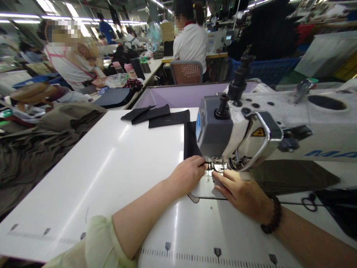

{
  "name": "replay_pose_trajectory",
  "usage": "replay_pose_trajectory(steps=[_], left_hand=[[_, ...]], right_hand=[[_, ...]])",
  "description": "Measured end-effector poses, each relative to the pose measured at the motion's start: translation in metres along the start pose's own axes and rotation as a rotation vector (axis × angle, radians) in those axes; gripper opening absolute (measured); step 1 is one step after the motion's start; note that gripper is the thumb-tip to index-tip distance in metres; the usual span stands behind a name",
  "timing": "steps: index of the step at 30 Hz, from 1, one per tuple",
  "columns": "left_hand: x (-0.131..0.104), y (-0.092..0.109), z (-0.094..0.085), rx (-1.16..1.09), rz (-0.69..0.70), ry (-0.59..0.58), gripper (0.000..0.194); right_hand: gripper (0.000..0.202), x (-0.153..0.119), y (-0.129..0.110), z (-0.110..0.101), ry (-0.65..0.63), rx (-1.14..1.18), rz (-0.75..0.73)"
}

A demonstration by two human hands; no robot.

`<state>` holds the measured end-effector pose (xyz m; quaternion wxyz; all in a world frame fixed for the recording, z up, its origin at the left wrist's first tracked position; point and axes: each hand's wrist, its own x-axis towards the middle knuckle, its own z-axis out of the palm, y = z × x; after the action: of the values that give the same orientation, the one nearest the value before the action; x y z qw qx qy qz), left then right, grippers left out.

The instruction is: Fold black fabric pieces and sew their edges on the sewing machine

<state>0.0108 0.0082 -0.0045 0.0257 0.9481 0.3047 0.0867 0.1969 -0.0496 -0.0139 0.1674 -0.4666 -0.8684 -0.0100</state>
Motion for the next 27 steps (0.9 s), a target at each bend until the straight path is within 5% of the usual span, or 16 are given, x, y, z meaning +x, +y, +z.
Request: replay_pose_trajectory(steps=[10,27], left_hand=[[0.0025,-0.0022,0.0002,-0.003,0.013,0.06,0.012],[0.0035,-0.0026,0.0004,-0.014,0.018,0.002,0.014]], right_hand=[[0.023,0.0017,-0.0003,-0.003,-0.025,0.004,0.001],[0.025,0.0004,0.0014,-0.0005,-0.022,0.002,-0.004]])
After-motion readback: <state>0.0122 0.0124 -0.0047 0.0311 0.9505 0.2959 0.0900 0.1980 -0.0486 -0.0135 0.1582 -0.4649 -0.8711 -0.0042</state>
